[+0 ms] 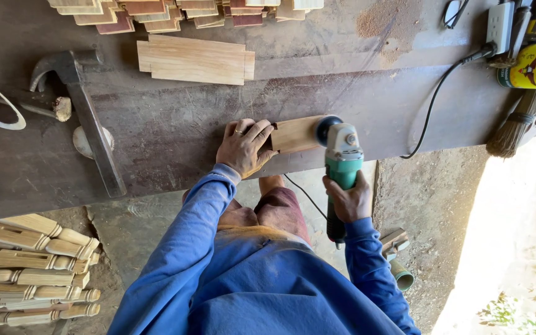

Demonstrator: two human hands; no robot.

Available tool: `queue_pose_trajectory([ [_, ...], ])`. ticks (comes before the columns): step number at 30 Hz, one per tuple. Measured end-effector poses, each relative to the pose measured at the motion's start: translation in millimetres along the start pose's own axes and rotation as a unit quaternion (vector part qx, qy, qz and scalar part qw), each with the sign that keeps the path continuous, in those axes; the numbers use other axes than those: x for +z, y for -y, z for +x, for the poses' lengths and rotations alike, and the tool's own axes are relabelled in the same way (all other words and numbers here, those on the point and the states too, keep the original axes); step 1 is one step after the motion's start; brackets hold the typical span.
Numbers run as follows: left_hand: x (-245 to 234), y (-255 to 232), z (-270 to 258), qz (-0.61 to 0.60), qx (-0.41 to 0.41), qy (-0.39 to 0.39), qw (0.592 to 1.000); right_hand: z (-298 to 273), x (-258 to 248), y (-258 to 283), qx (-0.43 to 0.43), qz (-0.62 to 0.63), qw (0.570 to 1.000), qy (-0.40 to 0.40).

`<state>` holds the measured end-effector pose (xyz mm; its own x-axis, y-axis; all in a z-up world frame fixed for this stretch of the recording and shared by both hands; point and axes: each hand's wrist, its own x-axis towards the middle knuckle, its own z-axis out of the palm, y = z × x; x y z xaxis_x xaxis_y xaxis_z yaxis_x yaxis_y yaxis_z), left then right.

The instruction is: The person uses a hammer to tap a small circular object on a workbench. They then use a handheld power sander to smooth the edges and surfaces of several small rectangular wooden pieces, stacking the finished items on the table.

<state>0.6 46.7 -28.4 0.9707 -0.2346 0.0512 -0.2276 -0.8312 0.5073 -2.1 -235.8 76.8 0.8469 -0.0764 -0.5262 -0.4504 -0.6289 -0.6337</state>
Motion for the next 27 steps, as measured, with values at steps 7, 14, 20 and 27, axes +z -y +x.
queue_pose_trajectory([
  [7, -4, -1, 3, -0.009, -0.009, 0.003, 1.000, 0, -13, 1, 0.032, 0.046, 0.996, -0.067],
  [14, -4, -1, 2, 0.003, 0.001, -0.001, 1.000, -6, 16, 20, -0.045, 0.006, 0.999, -0.004],
  [20, -1, 0, 1, 0.001, 0.003, -0.013, 1.000, 3, 1, 5, -0.033, -0.047, 0.998, -0.009],
  [27, -3, -27, -6, 0.001, -0.084, -0.051, 0.995, -5, -46, -27, 0.094, 0.027, 0.991, -0.089],
])
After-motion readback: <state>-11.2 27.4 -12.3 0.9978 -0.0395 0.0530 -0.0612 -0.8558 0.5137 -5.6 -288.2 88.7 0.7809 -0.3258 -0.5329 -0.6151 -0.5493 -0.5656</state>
